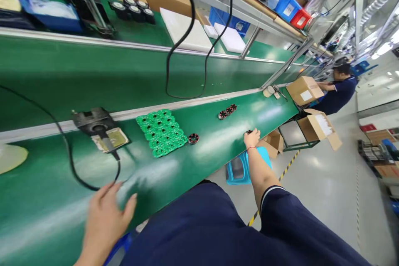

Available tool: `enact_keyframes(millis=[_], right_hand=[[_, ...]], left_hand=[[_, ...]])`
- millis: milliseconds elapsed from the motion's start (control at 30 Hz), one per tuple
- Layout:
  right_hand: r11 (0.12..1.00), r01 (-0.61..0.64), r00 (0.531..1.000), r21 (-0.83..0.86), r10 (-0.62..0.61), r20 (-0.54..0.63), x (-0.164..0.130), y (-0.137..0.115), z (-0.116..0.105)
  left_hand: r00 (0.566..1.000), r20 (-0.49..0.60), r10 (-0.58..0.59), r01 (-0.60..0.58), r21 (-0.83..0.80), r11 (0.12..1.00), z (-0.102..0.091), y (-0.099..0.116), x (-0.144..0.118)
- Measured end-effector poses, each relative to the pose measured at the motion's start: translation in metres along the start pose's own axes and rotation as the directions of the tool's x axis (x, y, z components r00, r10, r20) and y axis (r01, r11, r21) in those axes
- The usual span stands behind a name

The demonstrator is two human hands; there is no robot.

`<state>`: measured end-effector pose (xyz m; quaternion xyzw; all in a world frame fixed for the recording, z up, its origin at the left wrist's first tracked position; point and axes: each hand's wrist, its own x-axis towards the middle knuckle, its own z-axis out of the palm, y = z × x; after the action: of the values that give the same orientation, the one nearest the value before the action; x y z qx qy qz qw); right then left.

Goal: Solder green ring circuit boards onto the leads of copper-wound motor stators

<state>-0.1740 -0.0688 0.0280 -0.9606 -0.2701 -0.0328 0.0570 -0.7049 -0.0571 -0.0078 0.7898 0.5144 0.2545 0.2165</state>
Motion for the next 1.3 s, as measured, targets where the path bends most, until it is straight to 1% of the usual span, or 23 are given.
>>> enact_keyframes(millis=[33, 67, 100, 167, 233, 267, 333, 400, 467, 500, 567, 633, 700, 833, 867, 1000, 1067, 1200, 1267, 1300], right_hand=[[1.000, 0.005, 1.000, -0.004, -0.005, 0.030, 0.016, 0.008, 0.004], [1.000, 0.028, 0.998, -0.002, -0.027, 0.065, 0.030, 0.014, 0.010], [0.998, 0.066, 0.993, 0.005, -0.066, 0.101, 0.040, 0.017, 0.017], [0.984, 0.176, 0.970, 0.033, -0.179, 0.163, 0.054, 0.015, 0.031], [0.945, 0.318, 0.922, 0.077, -0.327, 0.207, 0.060, 0.002, 0.045], [0.913, 0.396, 0.884, 0.103, -0.409, 0.225, 0.062, -0.008, 0.050], [0.822, 0.548, 0.783, 0.155, -0.569, 0.250, 0.069, -0.029, 0.056], [0.716, 0.669, 0.667, 0.200, -0.697, 0.265, 0.083, -0.048, 0.060], [0.623, 0.746, 0.562, 0.234, -0.778, 0.280, 0.101, -0.063, 0.062], [0.587, 0.771, 0.520, 0.247, -0.804, 0.289, 0.109, -0.068, 0.063], [0.536, 0.802, 0.457, 0.264, -0.835, 0.306, 0.124, -0.074, 0.065], [0.505, 0.819, 0.422, 0.272, -0.851, 0.311, 0.129, -0.077, 0.066], [0.495, 0.826, 0.417, 0.268, -0.858, 0.301, 0.126, -0.079, 0.066], [0.510, 0.824, 0.447, 0.246, -0.853, 0.269, 0.106, -0.089, 0.065], [0.522, 0.820, 0.463, 0.236, -0.847, 0.263, 0.101, -0.093, 0.066], [0.603, 0.779, 0.568, 0.170, -0.794, 0.215, 0.081, -0.116, 0.074], [0.622, 0.771, 0.597, 0.134, -0.780, 0.185, 0.072, -0.125, 0.078], [0.637, 0.767, 0.627, 0.074, -0.769, 0.123, 0.062, -0.134, 0.082], [0.633, 0.772, 0.626, 0.061, -0.773, 0.098, 0.061, -0.134, 0.082], [0.623, 0.780, 0.617, 0.059, -0.781, 0.091, 0.059, -0.133, 0.081]], left_hand=[[1.000, -0.021, 0.017, -0.017, 0.035, 0.999, 0.018, 0.013, 0.010], [0.999, -0.012, 0.037, -0.036, 0.066, 0.997, 0.037, 0.026, 0.022], [0.999, 0.017, 0.051, -0.052, 0.100, 0.994, 0.055, 0.037, 0.036], [0.988, 0.133, 0.074, -0.097, 0.175, 0.980, 0.088, 0.058, 0.066], [0.969, 0.232, 0.081, -0.138, 0.240, 0.961, 0.113, 0.074, 0.094], [0.961, 0.266, 0.081, -0.153, 0.260, 0.953, 0.123, 0.080, 0.104], [0.948, 0.308, 0.078, -0.169, 0.282, 0.944, 0.138, 0.089, 0.120], [0.938, 0.340, 0.065, -0.176, 0.307, 0.936, 0.146, 0.094, 0.128], [0.934, 0.355, 0.043, -0.168, 0.332, 0.928, 0.151, 0.097, 0.132], [0.934, 0.357, 0.031, -0.162, 0.343, 0.925, 0.152, 0.097, 0.134], [0.933, 0.359, 0.009, -0.148, 0.360, 0.921, 0.154, 0.098, 0.135], [0.933, 0.359, -0.011, -0.130, 0.367, 0.921, 0.156, 0.099, 0.134], [0.933, 0.358, -0.035, -0.106, 0.368, 0.924, 0.157, 0.102, 0.127], [0.926, 0.367, -0.085, -0.059, 0.363, 0.930, 0.157, 0.111, 0.101], [0.924, 0.371, -0.094, -0.050, 0.362, 0.931, 0.156, 0.113, 0.095], [0.924, 0.362, -0.121, -0.014, 0.351, 0.936, 0.155, 0.114, 0.084], [0.929, 0.344, -0.135, 0.011, 0.341, 0.940, 0.154, 0.112, 0.084], [0.942, 0.298, -0.154, 0.060, 0.302, 0.952, 0.152, 0.105, 0.081], [0.947, 0.278, -0.160, 0.080, 0.281, 0.956, 0.147, 0.100, 0.075], [0.949, 0.267, -0.167, 0.091, 0.273, 0.958, 0.144, 0.098, 0.070]])
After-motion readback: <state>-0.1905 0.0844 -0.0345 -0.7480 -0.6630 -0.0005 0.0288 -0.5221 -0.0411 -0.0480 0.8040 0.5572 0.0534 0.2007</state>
